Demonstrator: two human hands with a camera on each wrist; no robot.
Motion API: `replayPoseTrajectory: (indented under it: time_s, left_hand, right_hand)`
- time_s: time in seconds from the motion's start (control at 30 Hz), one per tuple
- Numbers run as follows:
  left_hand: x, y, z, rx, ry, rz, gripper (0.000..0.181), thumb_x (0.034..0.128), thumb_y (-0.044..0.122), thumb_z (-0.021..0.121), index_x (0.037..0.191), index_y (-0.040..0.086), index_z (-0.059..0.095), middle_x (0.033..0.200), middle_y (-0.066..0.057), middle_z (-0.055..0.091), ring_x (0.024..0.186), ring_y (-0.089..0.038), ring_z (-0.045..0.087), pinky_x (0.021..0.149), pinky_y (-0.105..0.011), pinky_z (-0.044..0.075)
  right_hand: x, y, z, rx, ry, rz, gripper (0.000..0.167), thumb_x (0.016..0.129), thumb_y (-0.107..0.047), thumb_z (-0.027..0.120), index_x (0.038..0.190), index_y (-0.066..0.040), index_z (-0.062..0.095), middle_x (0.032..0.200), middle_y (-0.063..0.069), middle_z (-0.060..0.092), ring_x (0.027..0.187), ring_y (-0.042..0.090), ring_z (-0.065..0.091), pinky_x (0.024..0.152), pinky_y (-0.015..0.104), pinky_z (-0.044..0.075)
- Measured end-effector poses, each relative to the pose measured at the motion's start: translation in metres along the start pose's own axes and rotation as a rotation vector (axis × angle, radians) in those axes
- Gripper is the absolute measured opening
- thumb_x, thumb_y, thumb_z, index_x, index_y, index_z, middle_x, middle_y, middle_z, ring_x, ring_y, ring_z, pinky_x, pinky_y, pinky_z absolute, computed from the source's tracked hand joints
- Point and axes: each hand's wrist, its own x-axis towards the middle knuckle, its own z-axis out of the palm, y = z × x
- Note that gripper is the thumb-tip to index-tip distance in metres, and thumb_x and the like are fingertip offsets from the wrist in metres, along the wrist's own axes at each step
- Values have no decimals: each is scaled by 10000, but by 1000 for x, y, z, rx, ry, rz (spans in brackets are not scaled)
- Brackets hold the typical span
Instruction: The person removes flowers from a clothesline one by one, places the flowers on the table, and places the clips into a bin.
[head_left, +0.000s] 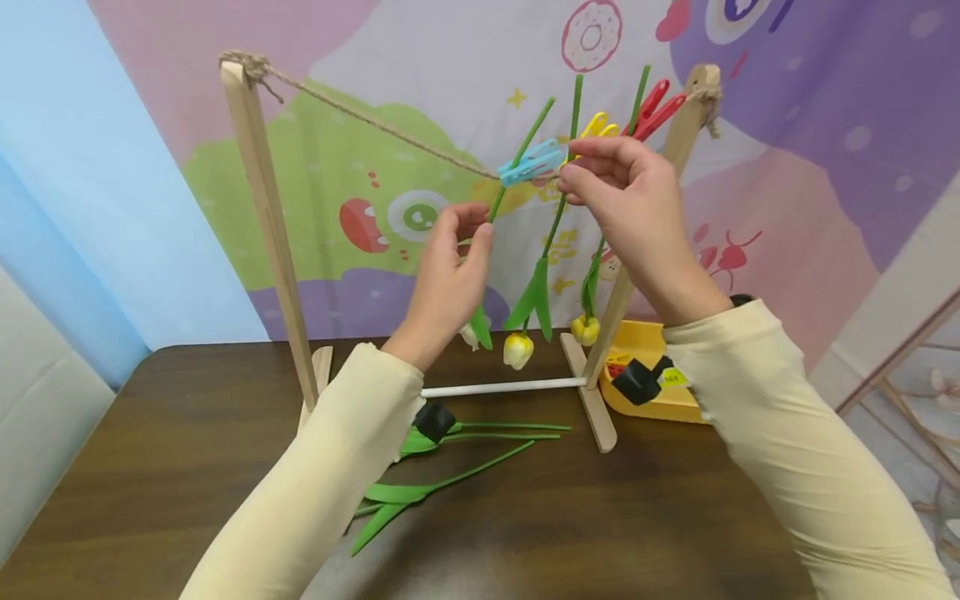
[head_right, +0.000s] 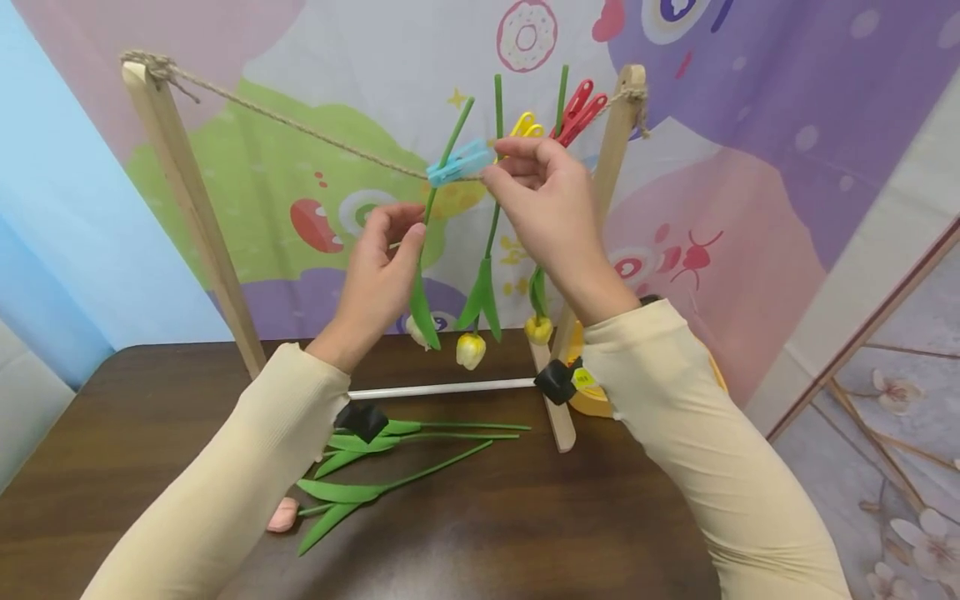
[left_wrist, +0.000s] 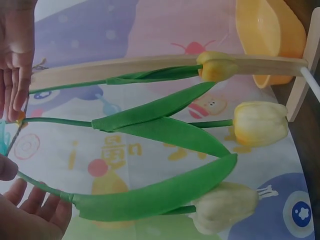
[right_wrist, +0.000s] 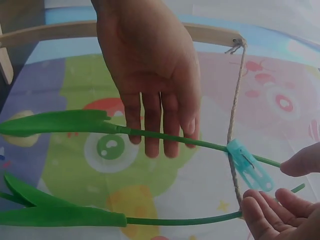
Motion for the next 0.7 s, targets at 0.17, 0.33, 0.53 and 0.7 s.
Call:
replayPoseTrajectory:
  time_s: [0.17,0.33,0.53,0.7]
  left_hand:
    - [4,4,5,11,-27,-15,317,982,137,447,1276,21,467,1193,-122,561,1087,-197,548,915,-311,455]
    - [5,5,8,-3,-27,-5,321,985,123,441,1276,-10,464,1148,-137,573,1031,-212,560,873,-307,476]
    - [5,6,11,-43,-23,22,293,996,73,380,1252,-44,463,1103,-152,571,991,-234,584,873,-281,483]
    - [5,6,13,-59,-27,16,282,1001,36,323,1232,-55,457,1105,-155,548,967,-234,579,871,-263,484]
  right_hand:
    - [1,-4,1,-68,-17,4,302,860,-93,637,1140,17,615,858,-19,625,740,90,625,745,182,514]
    - [1,-6,1,-79,-30,11,317,857,-80,635,1155,26,609,848,-26,618,734,81,624,742,178,514]
    - [2,-8,1,-114,-55,18,339,857,-84,636,1177,21,603,847,-24,613,753,89,623,751,194,519]
    - [1,-10,0,-175,-87,26,370,865,-117,640,1214,-7,588,882,-20,610,801,102,622,783,208,521]
